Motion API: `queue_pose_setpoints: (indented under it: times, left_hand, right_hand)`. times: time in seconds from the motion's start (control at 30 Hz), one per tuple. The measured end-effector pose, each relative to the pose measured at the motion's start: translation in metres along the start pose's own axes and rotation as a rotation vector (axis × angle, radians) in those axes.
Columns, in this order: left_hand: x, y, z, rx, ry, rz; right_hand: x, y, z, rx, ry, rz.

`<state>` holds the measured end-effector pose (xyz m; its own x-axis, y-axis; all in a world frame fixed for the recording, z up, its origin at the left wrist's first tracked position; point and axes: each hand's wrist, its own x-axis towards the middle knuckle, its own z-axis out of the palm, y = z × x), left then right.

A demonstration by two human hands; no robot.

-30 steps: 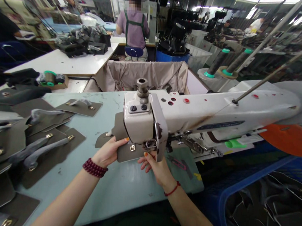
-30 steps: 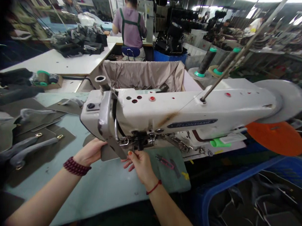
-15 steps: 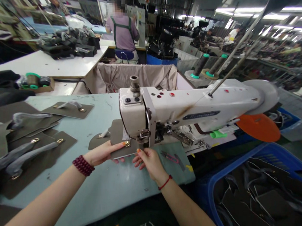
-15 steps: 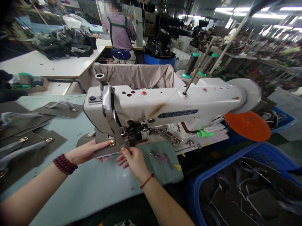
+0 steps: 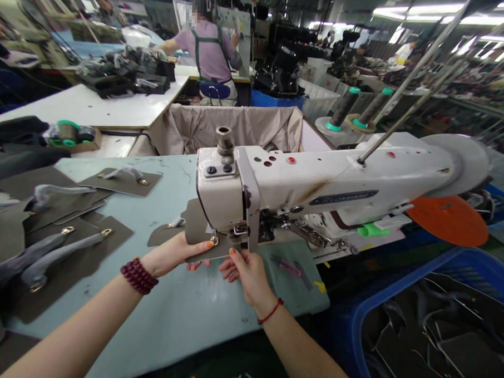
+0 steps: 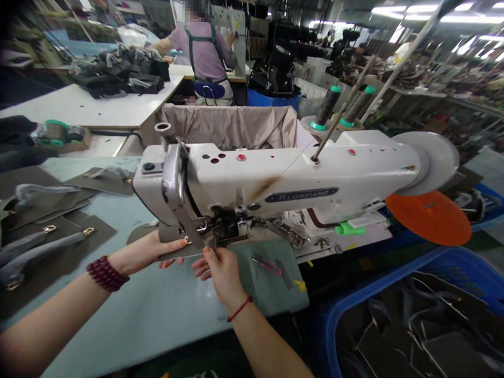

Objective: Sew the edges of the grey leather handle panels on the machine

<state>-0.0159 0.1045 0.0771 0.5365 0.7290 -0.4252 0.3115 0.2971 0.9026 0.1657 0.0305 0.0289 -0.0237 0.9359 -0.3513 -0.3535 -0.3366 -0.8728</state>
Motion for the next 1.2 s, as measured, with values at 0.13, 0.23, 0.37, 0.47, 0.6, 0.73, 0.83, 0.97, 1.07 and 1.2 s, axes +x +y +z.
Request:
queue_pose_setpoints:
  times: [0.13,0.23,0.37,0.47,0.6,0.73,0.83,0.97,1.07,1.2]
  left_hand:
    - [0.002,0.002,-0.003,0.059,0.014,-0.007]
    - [0.001,0.005,-0.003,0.074,0.032,-0.006]
    - [0.001,0.006,-0.003,0.087,0.038,0.022]
    - [0.001,0.004,-0.006,0.127,0.039,0.036]
    - [0.004,-0.001,-0.010,0.156,0.033,0.064]
    - [0.007,-0.004,-0.013,0.139,0.036,0.088]
    - [0.006,-0.005,-0.011,0.097,0.067,0.090]
    - [0.001,-0.005,-0.002,0.084,0.131,0.101]
    - [-0.004,-0.006,0.008,0.086,0.177,0.140]
    - [-0.011,-0.010,0.023,0.006,0.254,0.158]
  right_hand:
    - [0.003,0.003,0.005,0.038,0.036,-0.009]
    - [0.004,0.005,0.010,0.073,0.078,-0.024]
    - [0.005,0.006,0.016,0.114,0.131,-0.040]
    - [0.006,0.007,0.020,0.116,0.170,-0.038]
    - [0.007,0.007,0.026,0.124,0.213,-0.033]
    - [0.008,0.007,0.032,0.121,0.223,-0.013]
    - [0.010,0.008,0.036,0.119,0.217,-0.005]
    - [0.012,0.008,0.039,0.132,0.239,0.003]
    - [0.012,0.007,0.038,0.135,0.230,-0.005]
    - [0.010,0.002,0.037,0.123,0.209,-0.003]
